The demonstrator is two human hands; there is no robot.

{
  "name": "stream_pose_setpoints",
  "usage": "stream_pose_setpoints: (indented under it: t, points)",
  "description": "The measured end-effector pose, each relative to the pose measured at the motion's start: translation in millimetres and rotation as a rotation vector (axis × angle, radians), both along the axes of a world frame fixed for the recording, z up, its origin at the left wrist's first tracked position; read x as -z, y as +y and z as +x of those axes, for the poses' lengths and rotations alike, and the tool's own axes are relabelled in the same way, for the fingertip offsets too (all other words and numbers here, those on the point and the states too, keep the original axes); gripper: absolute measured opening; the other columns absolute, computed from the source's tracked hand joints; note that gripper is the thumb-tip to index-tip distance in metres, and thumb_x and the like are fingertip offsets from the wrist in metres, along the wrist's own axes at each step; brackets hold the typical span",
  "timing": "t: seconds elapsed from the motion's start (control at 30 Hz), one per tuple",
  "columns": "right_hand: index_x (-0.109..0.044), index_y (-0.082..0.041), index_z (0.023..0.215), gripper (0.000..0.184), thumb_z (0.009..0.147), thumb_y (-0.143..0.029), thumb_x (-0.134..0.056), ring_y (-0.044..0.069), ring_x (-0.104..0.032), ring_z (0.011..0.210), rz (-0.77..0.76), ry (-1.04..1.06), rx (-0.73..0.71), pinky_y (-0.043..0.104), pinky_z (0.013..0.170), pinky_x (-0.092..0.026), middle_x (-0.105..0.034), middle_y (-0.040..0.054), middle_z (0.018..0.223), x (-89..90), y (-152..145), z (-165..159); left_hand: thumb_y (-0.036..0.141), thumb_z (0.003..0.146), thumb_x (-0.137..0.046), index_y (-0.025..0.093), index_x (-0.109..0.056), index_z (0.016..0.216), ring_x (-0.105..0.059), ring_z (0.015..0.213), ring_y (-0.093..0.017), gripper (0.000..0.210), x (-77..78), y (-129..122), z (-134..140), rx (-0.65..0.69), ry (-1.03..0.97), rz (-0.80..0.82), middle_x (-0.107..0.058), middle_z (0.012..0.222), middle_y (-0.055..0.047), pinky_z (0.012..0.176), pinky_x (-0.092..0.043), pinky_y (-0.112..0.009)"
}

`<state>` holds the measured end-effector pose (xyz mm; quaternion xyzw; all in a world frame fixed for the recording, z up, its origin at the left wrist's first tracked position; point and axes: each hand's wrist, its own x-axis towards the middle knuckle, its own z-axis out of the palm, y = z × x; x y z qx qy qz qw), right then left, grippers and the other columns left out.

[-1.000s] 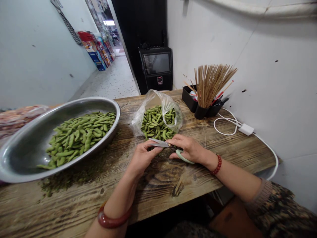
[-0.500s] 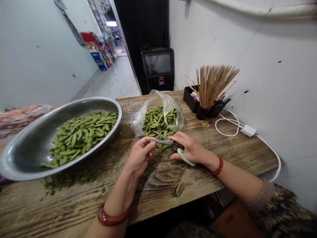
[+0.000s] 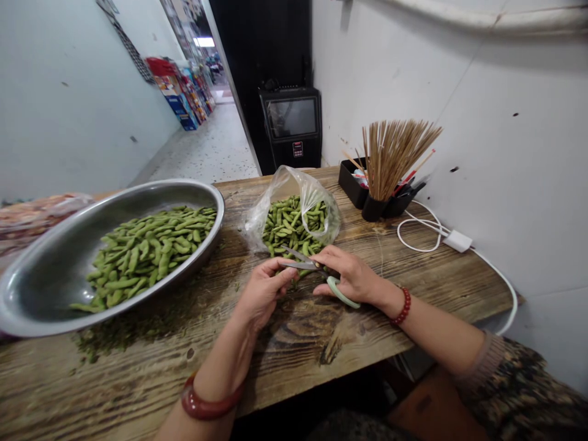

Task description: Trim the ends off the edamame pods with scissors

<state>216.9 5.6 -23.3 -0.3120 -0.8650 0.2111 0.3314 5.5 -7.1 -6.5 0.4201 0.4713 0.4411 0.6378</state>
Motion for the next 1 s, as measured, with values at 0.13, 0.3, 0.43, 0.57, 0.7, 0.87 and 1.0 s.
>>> stream_pose_setpoints:
  t: [0.13, 0.3, 0.43, 0.57, 0.7, 0.87, 1.0]
  points:
    - [-0.053, -0.018, 0.124, 0.054, 0.077, -0.036, -0.072, 0.020, -0.058, 0.088, 0.008, -0.027, 0.004, 0.032, 0.078, -0.050, -0.058, 0.0093, 0.100, 1.9, 1, 2, 0.026, 0.064, -0.078, 0.013, -0.067, 0.078, -0.032, 0.042, -0.003, 0.022, 1.1, 2, -2, -0.004, -0.041, -0.004, -0.051, 0.054, 0.005, 0.039, -0.020, -0.015]
    - [-0.052, -0.020, 0.127, 0.055, 0.077, -0.034, -0.072, 0.020, -0.060, 0.088, 0.018, -0.040, -0.001, 0.031, 0.077, -0.051, -0.060, 0.0090, 0.101, 5.3, 1, 2, 0.028, 0.061, -0.079, 0.015, -0.062, 0.076, -0.031, 0.041, -0.003, 0.026, -0.3, 3, -3, -0.039, -0.095, -0.021, -0.045, 0.051, 0.007, 0.038, -0.018, -0.014]
    - [-0.053, -0.020, 0.126, 0.053, 0.079, -0.036, -0.070, 0.019, -0.060, 0.087, 0.021, -0.053, 0.010, 0.030, 0.075, -0.051, -0.060, 0.0087, 0.101, 4.6, 1, 3, 0.029, 0.066, -0.075, 0.016, -0.059, 0.076, -0.032, 0.041, -0.003, 0.024, -1.2, 4, -3, -0.062, -0.141, -0.011, -0.044, 0.052, 0.007, 0.037, -0.019, -0.014]
    - [-0.054, -0.018, 0.125, 0.052, 0.080, -0.039, -0.069, 0.018, -0.059, 0.081, 0.034, -0.017, 0.055, 0.029, 0.072, -0.050, -0.059, 0.0092, 0.101, 1.9, 2, 5, 0.037, 0.073, -0.067, 0.016, -0.051, 0.069, -0.038, 0.044, -0.005, 0.027, -1.0, 6, -3, -0.098, -0.139, -0.002, -0.051, 0.064, 0.004, 0.036, -0.020, -0.014]
    - [-0.054, -0.018, 0.124, 0.050, 0.081, -0.038, -0.068, 0.016, -0.057, 0.077, 0.049, 0.033, 0.090, 0.029, 0.073, -0.050, -0.059, 0.0082, 0.099, 1.1, 3, 6, 0.040, 0.077, -0.063, 0.016, -0.055, 0.068, -0.040, 0.045, -0.006, 0.026, 2.0, 8, 0, -0.032, 0.084, 0.082, -0.053, 0.064, 0.002, 0.037, -0.023, -0.017]
    - [-0.054, -0.018, 0.124, 0.048, 0.081, -0.036, -0.068, 0.014, -0.055, 0.070, 0.045, 0.011, 0.098, 0.028, 0.066, -0.049, -0.059, 0.0071, 0.098, 1.1, 2, 5, 0.030, 0.078, -0.063, 0.018, -0.071, 0.078, -0.058, 0.069, -0.018, 0.014, 14.2, 10, 7, 0.049, 0.606, 0.448, -0.069, 0.074, -0.005, 0.065, -0.044, -0.027]
    - [-0.054, -0.018, 0.124, 0.048, 0.081, -0.034, -0.068, 0.016, -0.056, 0.075, 0.044, 0.025, 0.086, 0.028, 0.070, -0.050, -0.058, 0.0080, 0.099, 0.7, 2, 4, 0.027, 0.077, -0.064, 0.022, -0.073, 0.083, -0.060, 0.076, -0.023, 0.012, 21.7, 8, 13, 0.088, 0.945, 0.611, -0.071, 0.085, -0.009, 0.071, -0.042, -0.032]
